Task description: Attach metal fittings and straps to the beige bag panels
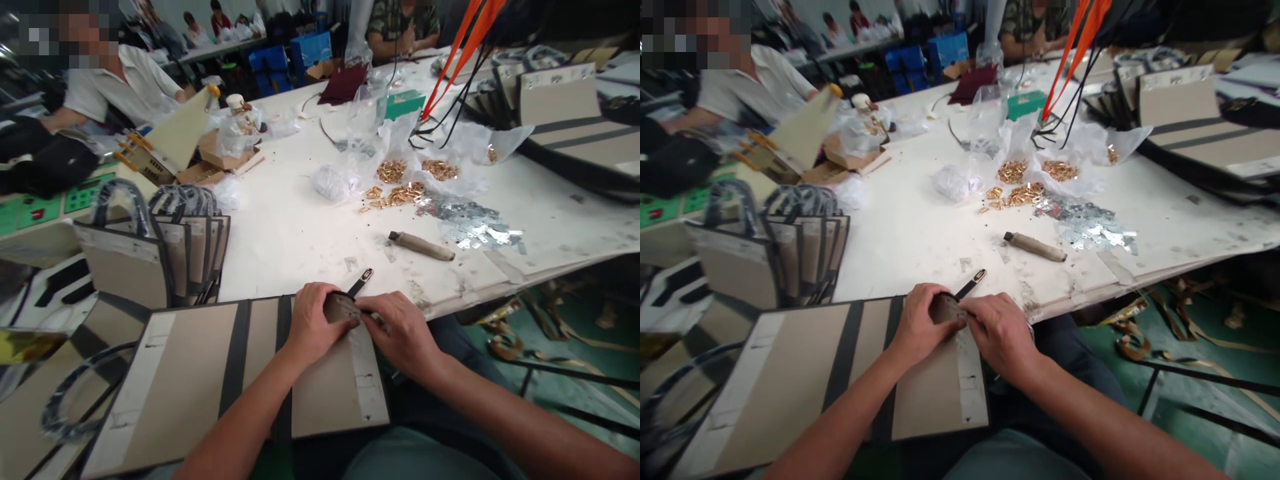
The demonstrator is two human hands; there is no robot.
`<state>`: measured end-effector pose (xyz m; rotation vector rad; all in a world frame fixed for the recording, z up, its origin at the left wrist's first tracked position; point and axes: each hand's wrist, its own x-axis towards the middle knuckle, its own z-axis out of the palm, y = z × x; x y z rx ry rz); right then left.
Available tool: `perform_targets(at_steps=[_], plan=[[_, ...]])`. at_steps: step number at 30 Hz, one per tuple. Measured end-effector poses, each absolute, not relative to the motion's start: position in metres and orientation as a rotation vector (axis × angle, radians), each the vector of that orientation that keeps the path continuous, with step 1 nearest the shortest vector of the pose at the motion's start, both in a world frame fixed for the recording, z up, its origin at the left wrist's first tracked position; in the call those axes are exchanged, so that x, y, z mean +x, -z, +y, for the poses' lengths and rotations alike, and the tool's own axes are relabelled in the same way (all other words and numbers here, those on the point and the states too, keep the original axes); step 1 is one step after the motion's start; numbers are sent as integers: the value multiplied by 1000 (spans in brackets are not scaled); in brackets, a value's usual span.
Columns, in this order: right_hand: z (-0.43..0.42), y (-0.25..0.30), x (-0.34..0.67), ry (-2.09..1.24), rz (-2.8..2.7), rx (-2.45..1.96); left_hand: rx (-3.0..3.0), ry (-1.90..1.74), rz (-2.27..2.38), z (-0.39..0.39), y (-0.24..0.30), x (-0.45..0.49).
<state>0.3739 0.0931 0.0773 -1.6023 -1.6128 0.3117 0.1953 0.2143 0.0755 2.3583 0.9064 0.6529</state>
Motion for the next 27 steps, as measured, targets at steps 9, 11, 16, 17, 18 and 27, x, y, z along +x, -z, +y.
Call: perform_targets(at_steps=[9,11,16,17,18,27], plan=[[115,-89,423,-1083,-1327,-1597,2447,-793,700,223,-74,197],[131,-91,436,-1277,-1363,-1625,2491,-824,667,225,-74,197],[162,-99,440,-1720,-1414,-1388,2542,-826,662,225,-76,196],[166,-100,438,-1778,-1376,-1337,2541,-829,665,225,-76,195],[168,-101,436,-1813,-1340,-1295,2538,-832,669,224,-76,195],[164,-97,425,-1994,-979,-1093,2523,-897,654,222,-76,195]])
